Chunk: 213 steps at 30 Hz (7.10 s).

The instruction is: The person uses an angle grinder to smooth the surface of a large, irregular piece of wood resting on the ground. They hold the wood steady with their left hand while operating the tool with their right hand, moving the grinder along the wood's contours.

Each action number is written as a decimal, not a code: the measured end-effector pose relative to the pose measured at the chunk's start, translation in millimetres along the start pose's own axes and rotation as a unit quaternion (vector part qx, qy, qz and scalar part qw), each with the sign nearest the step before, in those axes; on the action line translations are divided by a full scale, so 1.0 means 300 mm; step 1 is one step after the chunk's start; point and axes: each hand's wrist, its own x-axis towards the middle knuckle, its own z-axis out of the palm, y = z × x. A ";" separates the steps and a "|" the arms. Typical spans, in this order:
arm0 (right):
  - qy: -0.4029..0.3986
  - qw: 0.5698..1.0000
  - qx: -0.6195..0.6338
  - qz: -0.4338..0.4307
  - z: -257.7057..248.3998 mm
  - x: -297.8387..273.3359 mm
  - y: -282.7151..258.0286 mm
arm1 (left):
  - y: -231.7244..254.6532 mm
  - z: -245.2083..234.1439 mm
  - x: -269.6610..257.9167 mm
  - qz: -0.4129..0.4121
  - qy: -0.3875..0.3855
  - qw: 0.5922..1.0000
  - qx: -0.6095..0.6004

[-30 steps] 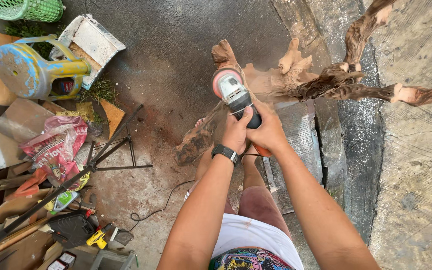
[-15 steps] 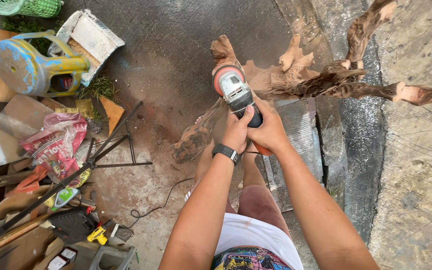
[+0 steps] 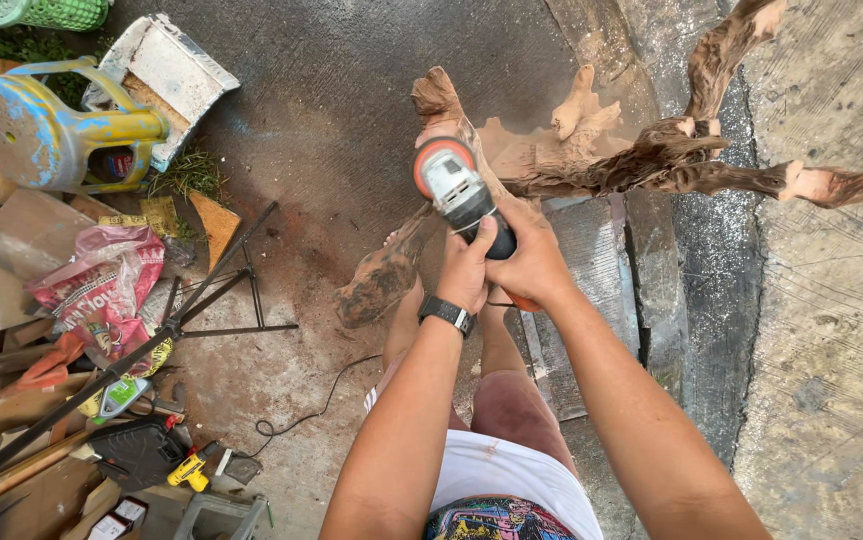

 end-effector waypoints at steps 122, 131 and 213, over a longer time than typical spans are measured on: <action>0.088 0.995 0.048 -0.001 0.052 0.040 0.024 | 0.108 0.047 0.063 0.086 -0.048 0.976 0.192; 0.078 0.995 0.057 0.000 0.034 0.027 0.025 | 0.113 0.045 0.074 0.079 -0.057 0.975 0.198; 0.075 0.997 0.032 -0.003 -0.005 0.087 0.056 | 0.132 0.120 0.094 0.120 -0.074 0.971 0.192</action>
